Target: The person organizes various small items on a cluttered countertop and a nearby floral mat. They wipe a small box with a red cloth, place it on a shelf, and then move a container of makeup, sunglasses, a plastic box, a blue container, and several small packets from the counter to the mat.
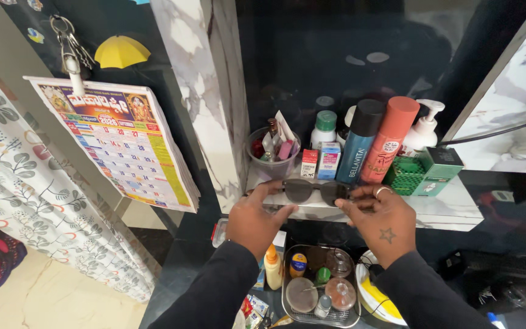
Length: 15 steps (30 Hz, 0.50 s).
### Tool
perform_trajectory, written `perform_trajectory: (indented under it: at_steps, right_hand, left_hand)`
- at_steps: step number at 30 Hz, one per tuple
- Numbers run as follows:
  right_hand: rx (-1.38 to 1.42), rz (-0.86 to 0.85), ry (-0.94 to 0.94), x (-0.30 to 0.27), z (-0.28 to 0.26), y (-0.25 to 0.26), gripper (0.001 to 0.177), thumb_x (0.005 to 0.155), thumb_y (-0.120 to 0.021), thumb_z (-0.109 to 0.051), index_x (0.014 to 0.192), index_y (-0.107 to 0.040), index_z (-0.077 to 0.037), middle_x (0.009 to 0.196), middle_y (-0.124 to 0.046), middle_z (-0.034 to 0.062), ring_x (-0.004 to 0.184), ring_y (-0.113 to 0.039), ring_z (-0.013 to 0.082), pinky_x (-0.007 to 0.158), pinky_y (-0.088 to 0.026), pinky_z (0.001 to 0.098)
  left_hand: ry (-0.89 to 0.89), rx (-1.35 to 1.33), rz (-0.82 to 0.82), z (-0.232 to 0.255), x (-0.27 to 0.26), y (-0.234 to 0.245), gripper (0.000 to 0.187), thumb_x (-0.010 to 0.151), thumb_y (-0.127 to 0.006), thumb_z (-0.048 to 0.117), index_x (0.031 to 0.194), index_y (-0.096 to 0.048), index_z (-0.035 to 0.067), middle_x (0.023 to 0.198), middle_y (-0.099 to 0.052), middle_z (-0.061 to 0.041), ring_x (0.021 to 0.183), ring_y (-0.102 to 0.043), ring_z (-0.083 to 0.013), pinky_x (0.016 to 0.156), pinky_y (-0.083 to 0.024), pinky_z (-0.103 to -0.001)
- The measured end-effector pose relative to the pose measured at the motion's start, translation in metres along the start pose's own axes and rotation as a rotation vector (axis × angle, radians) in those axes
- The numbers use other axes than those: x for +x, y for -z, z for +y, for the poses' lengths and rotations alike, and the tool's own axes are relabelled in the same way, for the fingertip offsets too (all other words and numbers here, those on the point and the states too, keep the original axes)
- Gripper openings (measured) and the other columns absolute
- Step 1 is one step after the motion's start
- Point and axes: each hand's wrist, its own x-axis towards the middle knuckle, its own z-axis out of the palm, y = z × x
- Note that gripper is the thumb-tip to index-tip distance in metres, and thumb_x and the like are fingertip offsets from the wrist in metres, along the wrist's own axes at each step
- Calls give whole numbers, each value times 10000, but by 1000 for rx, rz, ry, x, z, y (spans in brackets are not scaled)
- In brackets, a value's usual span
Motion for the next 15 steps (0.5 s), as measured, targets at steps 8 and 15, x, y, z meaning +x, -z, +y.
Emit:
perform_trajectory:
  at_steps: [8, 15]
  right_hand:
    - [-188, 81, 231, -4, 4, -9, 361, 738, -885, -149, 962, -700, 65, 944, -695, 93, 747, -716, 126, 596, -621, 274]
    - [-304, 124, 359, -4, 3, -12, 361, 736, -906, -180, 920, -702, 53, 983, -689, 99, 739, -729, 141, 665, -604, 280]
  left_hand:
    - [158, -5, -68, 8, 3, 7, 430, 772, -820, 433, 1109, -759, 172, 925, -773, -119, 743, -741, -299, 737, -571, -418]
    - [198, 89, -69, 8, 8, 8, 355, 798, -795, 439, 1073, -784, 214, 826, -771, -117, 769, -737, -314, 704, -570, -438]
